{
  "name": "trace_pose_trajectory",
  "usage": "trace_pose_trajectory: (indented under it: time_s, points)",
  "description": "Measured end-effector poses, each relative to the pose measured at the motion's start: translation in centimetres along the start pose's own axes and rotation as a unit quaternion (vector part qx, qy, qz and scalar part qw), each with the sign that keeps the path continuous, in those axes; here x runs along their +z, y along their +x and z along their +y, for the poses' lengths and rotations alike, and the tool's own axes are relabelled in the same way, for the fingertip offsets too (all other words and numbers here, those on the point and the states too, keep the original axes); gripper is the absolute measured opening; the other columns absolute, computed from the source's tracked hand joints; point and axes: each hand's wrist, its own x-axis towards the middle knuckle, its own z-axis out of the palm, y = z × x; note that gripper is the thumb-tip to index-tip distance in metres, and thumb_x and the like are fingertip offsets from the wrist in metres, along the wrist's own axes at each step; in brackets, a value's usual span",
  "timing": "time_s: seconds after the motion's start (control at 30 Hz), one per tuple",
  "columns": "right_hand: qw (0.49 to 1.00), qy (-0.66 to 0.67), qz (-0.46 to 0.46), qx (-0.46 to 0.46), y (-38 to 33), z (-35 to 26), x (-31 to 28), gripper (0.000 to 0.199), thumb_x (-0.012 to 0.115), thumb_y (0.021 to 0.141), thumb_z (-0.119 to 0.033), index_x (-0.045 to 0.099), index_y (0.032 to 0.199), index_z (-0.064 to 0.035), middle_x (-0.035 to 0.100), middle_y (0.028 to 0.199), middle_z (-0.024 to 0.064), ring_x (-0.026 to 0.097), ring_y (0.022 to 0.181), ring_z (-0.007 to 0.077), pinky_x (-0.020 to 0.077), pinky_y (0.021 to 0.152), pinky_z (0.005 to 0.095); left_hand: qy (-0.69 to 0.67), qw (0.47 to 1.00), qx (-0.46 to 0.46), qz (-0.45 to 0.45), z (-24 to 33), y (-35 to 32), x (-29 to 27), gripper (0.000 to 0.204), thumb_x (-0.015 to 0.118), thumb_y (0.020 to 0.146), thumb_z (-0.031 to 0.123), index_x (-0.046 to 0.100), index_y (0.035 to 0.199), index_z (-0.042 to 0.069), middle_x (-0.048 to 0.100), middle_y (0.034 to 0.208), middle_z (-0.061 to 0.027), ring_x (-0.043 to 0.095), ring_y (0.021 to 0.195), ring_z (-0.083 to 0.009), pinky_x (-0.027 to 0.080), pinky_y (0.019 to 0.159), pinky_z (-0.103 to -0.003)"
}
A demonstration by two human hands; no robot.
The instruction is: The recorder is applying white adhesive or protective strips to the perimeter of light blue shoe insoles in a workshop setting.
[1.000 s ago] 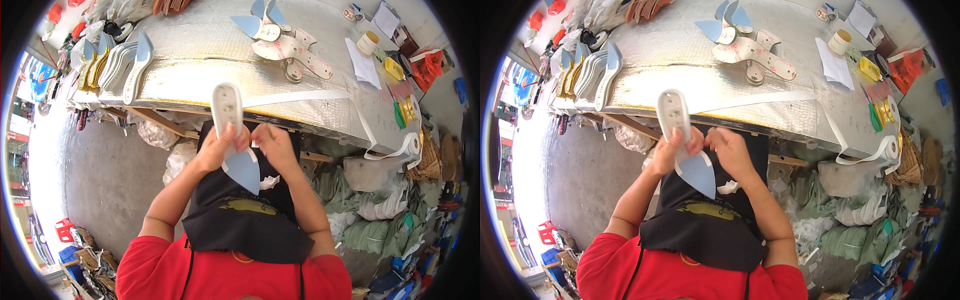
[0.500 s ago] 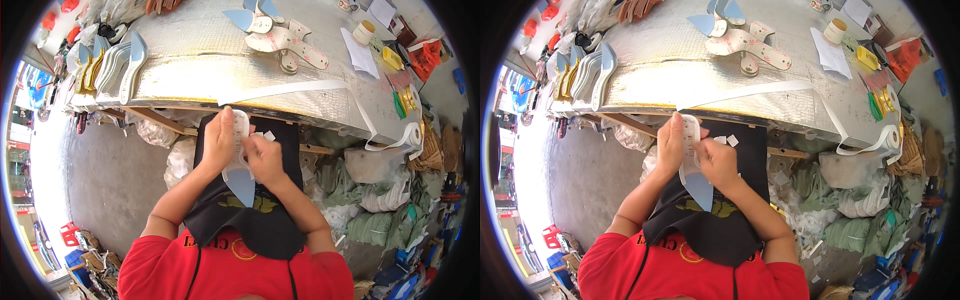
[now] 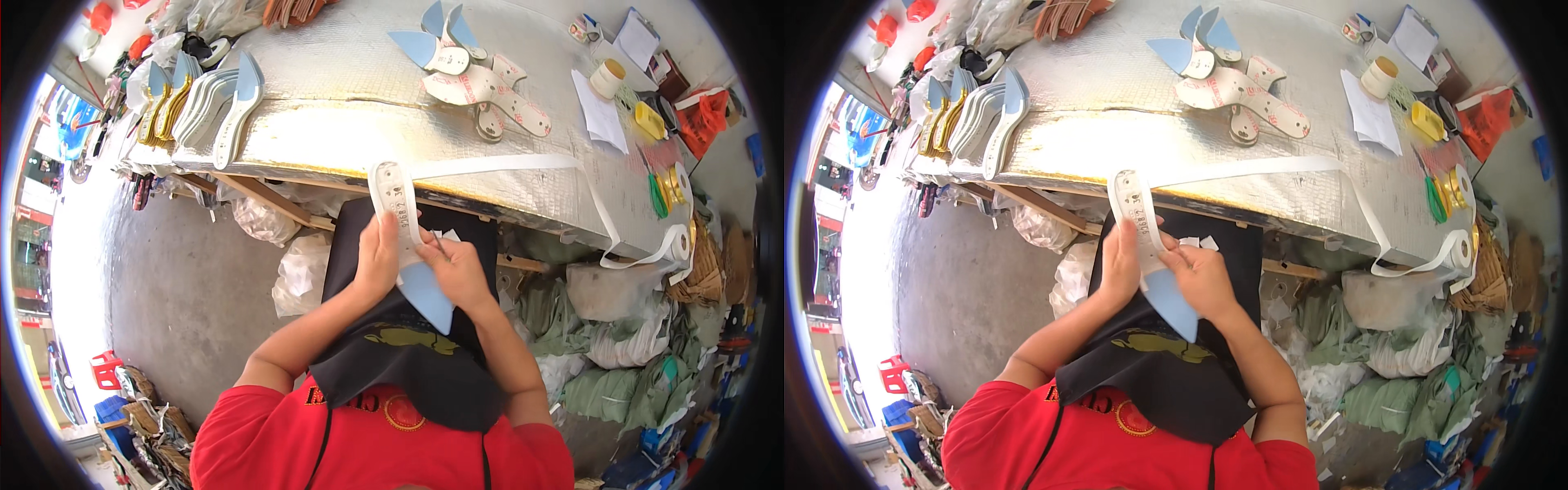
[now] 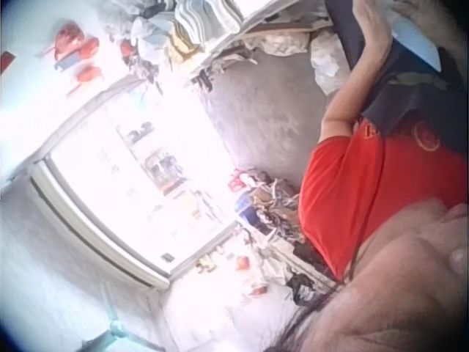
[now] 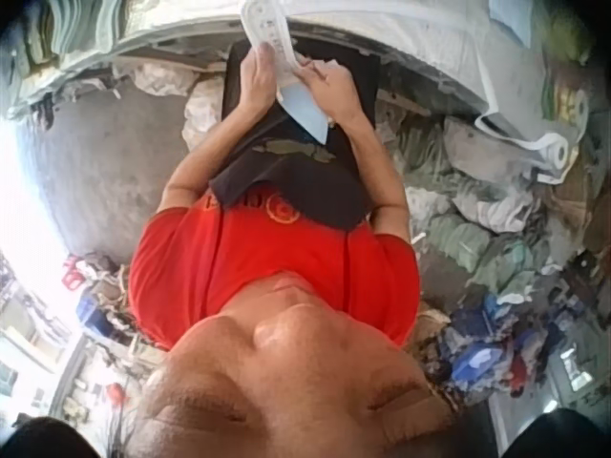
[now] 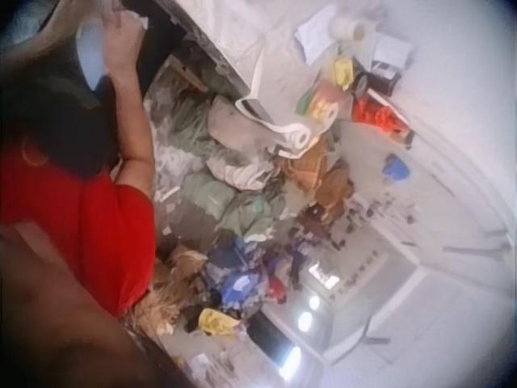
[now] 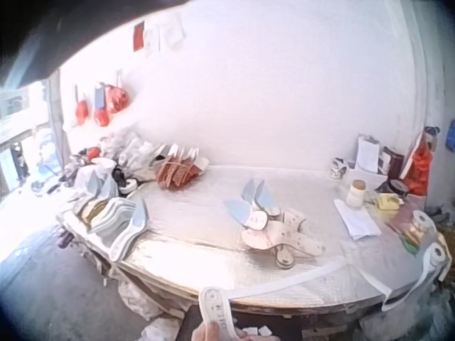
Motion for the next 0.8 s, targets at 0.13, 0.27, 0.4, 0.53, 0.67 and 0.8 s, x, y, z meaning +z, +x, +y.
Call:
trace_pose_trajectory:
  time_s: [0.13,0.27,0.4,0.53,0.67,0.8]
  points:
    - [0.999,-0.038,-0.009,0.028,2.0,-2.0,-2.0,0.025,0.061,0.091,-0.022,0.069,0.091,0.0021,0.061,0.06,0.0041,0.053,0.058,0.0072,0.0422,0.054,0.028,0.257,0.959,0.024,-0.118,0.2,-1.3,-2.3,0.039,0.045,0.101,0.031,0.05,0.119,-0.004,0.062,0.107,-0.0222,0.063,0.099,-0.0296,0.048,0.087,-0.037]
    - [0.976,-0.202,-0.078,-0.006,2.9,-3.9,-3.3,0.028,0.062,0.089,-0.028,0.068,0.084,-0.0006,0.061,0.063,0.0153,0.057,0.055,0.0241,0.043,0.055,0.0343,0.549,0.783,0.29,-0.027,3.8,-1.1,-7.2,0.078,0.08,0.071,0.024,0.04,0.135,0.001,0.03,0.146,-0.0223,0.026,0.136,-0.0481,0.02,0.112,-0.056]
    - [0.95,-0.22,-0.221,-0.012,4.2,-5.5,-1.0,0.027,0.061,0.089,-0.027,0.069,0.083,-0.0017,0.063,0.069,0.0161,0.059,0.059,0.0243,0.045,0.059,0.0361,0.658,0.583,0.42,-0.226,5.5,0.0,-9.9,0.042,0.061,0.075,0.018,0.057,0.115,0.006,0.058,0.114,-0.0151,0.053,0.118,-0.0271,0.039,0.102,-0.045]
    - [0.999,-0.042,-0.005,-0.02,6.8,-6.5,-1.5,0.024,0.054,0.096,-0.019,0.067,0.104,-0.0007,0.063,0.067,0.0075,0.059,0.069,0.0086,0.0451,0.06,0.0242,0.627,0.706,0.285,-0.167,5.2,2.6,-13.4,0.023,0.063,0.068,0.01,0.053,0.089,0.009,0.05,0.081,-0.0088,0.054,0.077,-0.0297,0.044,0.069,-0.043]
    - [0.908,-0.308,0.121,-0.257,8.4,-6.0,-2.9,0.017,0.061,0.087,-0.006,0.065,0.104,-0.0018,0.065,0.097,0.0099,0.064,0.074,0.0218,0.0506,0.067,0.0301,0.641,0.731,0.072,0.222,6.2,9.2,-19.5,0.025,0.065,0.085,0.02,0.049,0.093,0.003,0.058,0.089,-0.0183,0.06,0.084,-0.0377,0.047,0.068,-0.047]
    - [0.835,-0.437,0.112,-0.314,9.3,-5.1,-2.6,0.028,0.064,0.079,-0.001,0.063,0.107,-0.0053,0.061,0.112,0.0079,0.062,0.086,0.0276,0.0523,0.071,0.0362,0.66,0.672,0.097,0.321,6.4,14.3,-24.0,0.049,0.07,0.082,0.042,0.052,0.103,0.001,0.055,0.103,-0.0174,0.055,0.097,-0.0357,0.047,0.079,-0.045]
